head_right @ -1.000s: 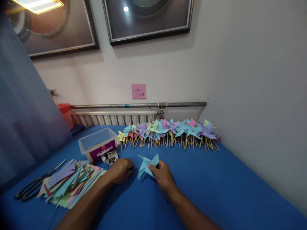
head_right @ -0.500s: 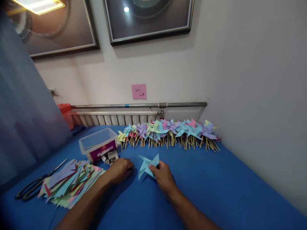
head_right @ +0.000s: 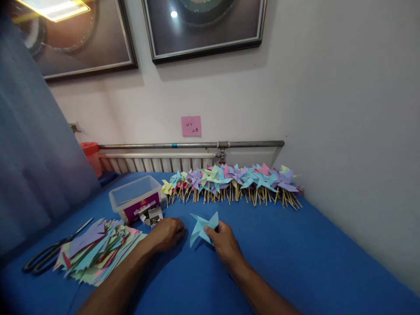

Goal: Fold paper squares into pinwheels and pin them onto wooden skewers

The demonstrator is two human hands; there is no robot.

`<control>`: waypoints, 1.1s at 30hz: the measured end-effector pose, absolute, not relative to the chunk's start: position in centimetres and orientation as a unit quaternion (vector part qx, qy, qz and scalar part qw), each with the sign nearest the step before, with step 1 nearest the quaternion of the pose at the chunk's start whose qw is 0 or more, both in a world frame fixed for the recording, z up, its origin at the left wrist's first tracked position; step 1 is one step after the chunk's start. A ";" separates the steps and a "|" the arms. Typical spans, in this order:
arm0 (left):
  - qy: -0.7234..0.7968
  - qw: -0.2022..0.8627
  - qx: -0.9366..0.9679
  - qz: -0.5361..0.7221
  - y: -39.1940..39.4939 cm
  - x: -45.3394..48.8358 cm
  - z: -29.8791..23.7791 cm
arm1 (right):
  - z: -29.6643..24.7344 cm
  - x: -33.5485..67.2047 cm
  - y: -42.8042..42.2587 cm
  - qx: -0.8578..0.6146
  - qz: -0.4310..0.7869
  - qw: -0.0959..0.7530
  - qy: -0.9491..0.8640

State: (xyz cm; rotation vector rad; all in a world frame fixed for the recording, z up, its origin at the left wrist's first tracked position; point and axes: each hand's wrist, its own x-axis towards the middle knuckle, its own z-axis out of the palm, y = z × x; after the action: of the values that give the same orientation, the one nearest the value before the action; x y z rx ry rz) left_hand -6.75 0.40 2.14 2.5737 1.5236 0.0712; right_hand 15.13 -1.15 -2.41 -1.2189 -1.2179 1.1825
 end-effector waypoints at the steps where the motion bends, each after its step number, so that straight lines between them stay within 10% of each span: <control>1: 0.506 0.080 0.858 0.025 0.4 -6.8 2.2 | -2.5 15.1 -1.1 -0.500 0.494 0.502 -0.504; 33: 0.473 0.063 0.878 0.032 0.2 -7.4 3.0 | -2.1 15.2 -1.3 -0.508 0.498 0.492 -0.502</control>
State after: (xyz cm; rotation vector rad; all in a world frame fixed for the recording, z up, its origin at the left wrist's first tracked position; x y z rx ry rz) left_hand -7.43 0.20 3.03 2.6540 1.4296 0.0965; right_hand 15.15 -1.27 -2.11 -1.2328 -1.2183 1.2078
